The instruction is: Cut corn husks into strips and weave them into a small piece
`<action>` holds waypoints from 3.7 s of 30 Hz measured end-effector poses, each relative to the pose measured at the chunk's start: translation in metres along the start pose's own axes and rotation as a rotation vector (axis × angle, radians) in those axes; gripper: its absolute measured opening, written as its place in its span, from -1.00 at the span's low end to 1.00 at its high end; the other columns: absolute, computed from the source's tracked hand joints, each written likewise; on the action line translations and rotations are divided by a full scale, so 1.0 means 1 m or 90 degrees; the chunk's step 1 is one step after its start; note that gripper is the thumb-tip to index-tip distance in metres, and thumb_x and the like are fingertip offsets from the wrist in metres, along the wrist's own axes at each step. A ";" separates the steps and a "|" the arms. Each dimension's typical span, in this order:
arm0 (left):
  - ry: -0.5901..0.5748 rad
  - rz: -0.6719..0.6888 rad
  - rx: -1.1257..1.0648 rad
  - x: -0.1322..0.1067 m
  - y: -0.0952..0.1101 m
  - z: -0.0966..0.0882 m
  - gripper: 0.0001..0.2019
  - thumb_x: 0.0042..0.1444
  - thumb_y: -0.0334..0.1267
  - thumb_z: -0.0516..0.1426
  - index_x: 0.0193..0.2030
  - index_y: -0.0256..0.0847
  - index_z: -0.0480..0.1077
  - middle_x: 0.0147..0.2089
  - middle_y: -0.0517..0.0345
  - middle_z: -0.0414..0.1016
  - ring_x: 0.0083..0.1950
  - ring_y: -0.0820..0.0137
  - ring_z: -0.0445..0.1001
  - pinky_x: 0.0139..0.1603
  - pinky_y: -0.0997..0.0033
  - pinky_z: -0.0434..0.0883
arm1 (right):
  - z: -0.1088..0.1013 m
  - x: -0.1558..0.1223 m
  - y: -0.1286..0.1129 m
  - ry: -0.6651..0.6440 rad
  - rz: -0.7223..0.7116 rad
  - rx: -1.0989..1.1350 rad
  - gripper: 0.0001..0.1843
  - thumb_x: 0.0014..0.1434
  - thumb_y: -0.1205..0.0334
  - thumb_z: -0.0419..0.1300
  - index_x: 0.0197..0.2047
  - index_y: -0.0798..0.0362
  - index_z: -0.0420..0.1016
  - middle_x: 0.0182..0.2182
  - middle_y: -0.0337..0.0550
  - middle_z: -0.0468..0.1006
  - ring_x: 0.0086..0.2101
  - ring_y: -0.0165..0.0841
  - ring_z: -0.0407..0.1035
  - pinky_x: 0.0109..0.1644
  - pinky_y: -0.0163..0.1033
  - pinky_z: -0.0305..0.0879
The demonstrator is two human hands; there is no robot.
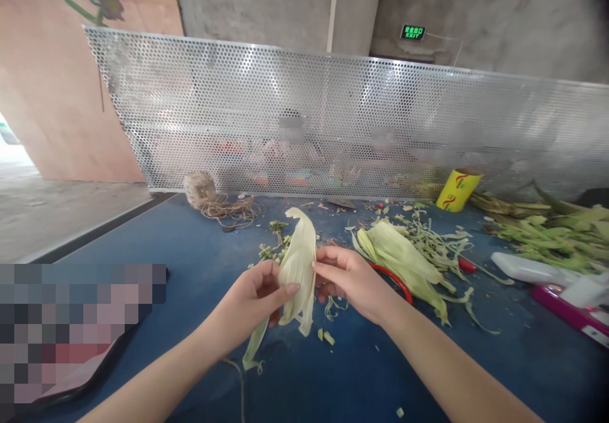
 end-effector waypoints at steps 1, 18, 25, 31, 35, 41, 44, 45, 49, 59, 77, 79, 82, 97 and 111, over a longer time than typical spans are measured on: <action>-0.005 0.012 -0.007 -0.001 0.003 0.000 -0.70 -0.05 -0.08 0.14 -0.48 -0.21 0.11 -0.60 0.34 0.25 -0.62 0.57 0.23 -0.60 0.57 0.19 | 0.001 -0.001 -0.003 -0.008 -0.008 0.002 -0.82 0.02 0.19 0.16 -0.31 0.11 0.41 -0.46 -0.18 0.48 -0.47 -0.42 0.38 -0.48 -0.33 0.28; -0.001 0.159 0.287 -0.007 0.022 -0.005 -0.89 0.09 -0.22 -0.02 -0.24 -0.16 0.15 -0.47 0.29 0.21 -0.49 0.52 0.23 -0.50 0.55 0.28 | -0.025 -0.002 -0.018 0.072 -0.059 -0.200 -0.74 0.07 0.08 0.11 -0.30 0.09 0.45 -0.54 -0.15 0.47 -0.57 -0.42 0.36 -0.62 -0.37 0.19; 0.211 0.488 0.607 -0.031 0.058 -0.013 -0.69 0.00 -0.44 -0.01 -0.08 -0.20 0.10 -0.08 -0.03 0.31 -0.08 0.28 0.30 -0.12 0.25 0.31 | -0.010 -0.007 -0.010 -0.013 0.020 -0.061 -0.73 0.09 0.13 0.11 -0.20 0.09 0.47 -0.38 -0.09 0.54 -0.41 -0.36 0.46 -0.45 -0.34 0.29; 0.127 0.660 0.762 -0.051 0.062 0.023 -0.46 0.01 -0.57 -0.07 0.14 -0.10 0.05 -0.04 0.09 0.42 0.04 0.21 0.22 0.03 0.09 0.09 | 0.000 -0.008 0.000 -0.032 0.052 -0.046 -0.52 0.07 0.14 0.14 0.06 0.08 0.26 -0.34 -0.08 0.55 -0.38 -0.32 0.46 -0.43 -0.29 0.33; 0.114 0.613 0.740 -0.049 0.061 0.025 -0.53 0.08 -0.48 -0.06 0.15 -0.13 0.05 -0.12 0.05 0.43 0.01 0.24 0.25 0.01 0.12 0.11 | -0.001 -0.007 0.005 -0.011 0.086 -0.015 -0.54 0.13 0.22 0.07 0.10 0.13 0.19 -0.36 -0.05 0.55 -0.38 -0.32 0.46 -0.41 -0.27 0.35; 0.132 0.589 0.654 -0.044 0.061 0.014 -0.61 0.10 -0.31 0.04 0.08 -0.06 0.09 -0.20 0.12 0.50 -0.06 0.28 0.31 -0.01 0.22 0.12 | -0.003 -0.009 0.006 0.022 0.131 -0.023 -0.54 0.14 0.38 -0.01 0.13 0.15 0.12 -0.45 -0.12 0.55 -0.43 -0.37 0.46 -0.42 -0.28 0.34; 0.150 0.596 0.630 -0.043 0.063 0.011 -0.54 0.07 -0.30 0.09 0.10 -0.03 0.05 -0.31 0.20 0.55 -0.12 0.29 0.36 -0.03 0.24 0.11 | -0.002 -0.010 0.009 0.021 0.152 -0.021 -0.57 0.14 0.39 -0.02 0.10 0.14 0.15 -0.51 -0.17 0.54 -0.46 -0.38 0.46 -0.41 -0.30 0.32; 0.156 0.599 0.616 -0.044 0.064 0.010 -0.51 0.06 -0.31 0.11 0.11 -0.03 0.04 -0.35 0.23 0.56 -0.16 0.30 0.37 -0.04 0.24 0.10 | -0.001 -0.010 0.011 0.018 0.160 -0.015 -0.59 0.13 0.40 -0.02 0.08 0.15 0.17 -0.52 -0.17 0.54 -0.47 -0.39 0.46 -0.41 -0.31 0.32; 0.190 0.611 0.557 -0.050 0.070 0.007 -0.42 0.00 -0.37 0.16 0.13 0.02 0.01 -0.45 0.35 0.56 -0.30 0.33 0.40 -0.08 0.24 0.07 | 0.004 -0.010 0.018 -0.018 0.179 0.043 -0.64 0.11 0.39 -0.02 0.01 0.17 0.24 -0.55 -0.16 0.55 -0.48 -0.39 0.47 -0.40 -0.32 0.31; 0.209 0.495 0.448 -0.041 0.062 -0.009 -0.56 -0.01 -0.32 0.16 -0.02 0.02 0.08 -0.43 0.35 0.52 -0.14 0.33 0.40 -0.02 0.29 0.15 | -0.023 0.001 0.016 0.035 0.143 0.068 -0.74 0.17 0.36 -0.05 -0.06 0.16 0.26 -0.48 -0.08 0.57 -0.43 -0.39 0.49 -0.34 -0.31 0.32; 0.073 0.211 0.204 -0.006 0.062 -0.028 -0.72 -0.12 -0.24 0.19 -0.24 -0.18 0.24 -0.53 0.26 0.51 -0.41 0.39 0.48 -0.25 0.37 0.36 | -0.083 0.006 -0.014 0.175 0.012 0.131 -0.72 0.16 0.40 -0.05 -0.04 0.19 0.25 -0.49 -0.04 0.57 -0.42 -0.33 0.49 -0.32 -0.26 0.37; 0.077 0.216 0.160 0.001 0.075 -0.023 -0.71 -0.12 -0.23 0.20 -0.25 -0.19 0.24 -0.52 0.24 0.51 -0.42 0.39 0.48 -0.33 0.40 0.39 | -0.091 0.008 -0.010 0.205 0.006 0.132 -0.74 0.14 0.40 -0.04 -0.07 0.18 0.27 -0.51 -0.07 0.56 -0.43 -0.34 0.49 -0.30 -0.25 0.37; 0.040 0.240 0.167 0.018 0.102 0.011 -0.71 -0.11 -0.24 0.20 -0.24 -0.21 0.26 -0.45 0.19 0.53 -0.39 0.40 0.49 -0.31 0.40 0.41 | -0.092 0.011 -0.001 0.220 0.015 0.125 -0.81 0.10 0.40 -0.01 -0.18 0.17 0.32 -0.56 -0.08 0.54 -0.47 -0.34 0.48 -0.35 -0.26 0.37; 0.062 0.264 0.432 0.069 0.091 0.016 -0.50 -0.01 -0.01 0.08 0.06 -0.16 0.22 0.05 0.00 0.37 0.05 0.22 0.34 -0.01 0.25 0.30 | -0.069 0.019 -0.002 0.134 -0.055 0.156 -0.91 -0.02 0.26 0.14 -0.39 0.09 0.32 -0.59 -0.22 0.51 -0.57 -0.41 0.44 -0.50 -0.36 0.31; -0.047 0.115 0.376 0.010 0.020 0.003 -0.74 -0.09 -0.07 0.14 -0.38 -0.24 0.35 -0.39 0.17 0.40 -0.35 0.42 0.37 -0.38 0.50 0.30 | -0.045 0.012 -0.004 0.108 -0.100 0.199 -0.76 -0.11 0.17 0.30 -0.42 0.10 0.36 -0.59 -0.24 0.50 -0.54 -0.45 0.41 -0.42 -0.34 0.35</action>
Point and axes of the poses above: each hand's wrist, its own x-axis towards the middle knuckle, its own z-axis out of the palm, y = z × x, the point moved 9 cm from there along x, towards the middle knuckle
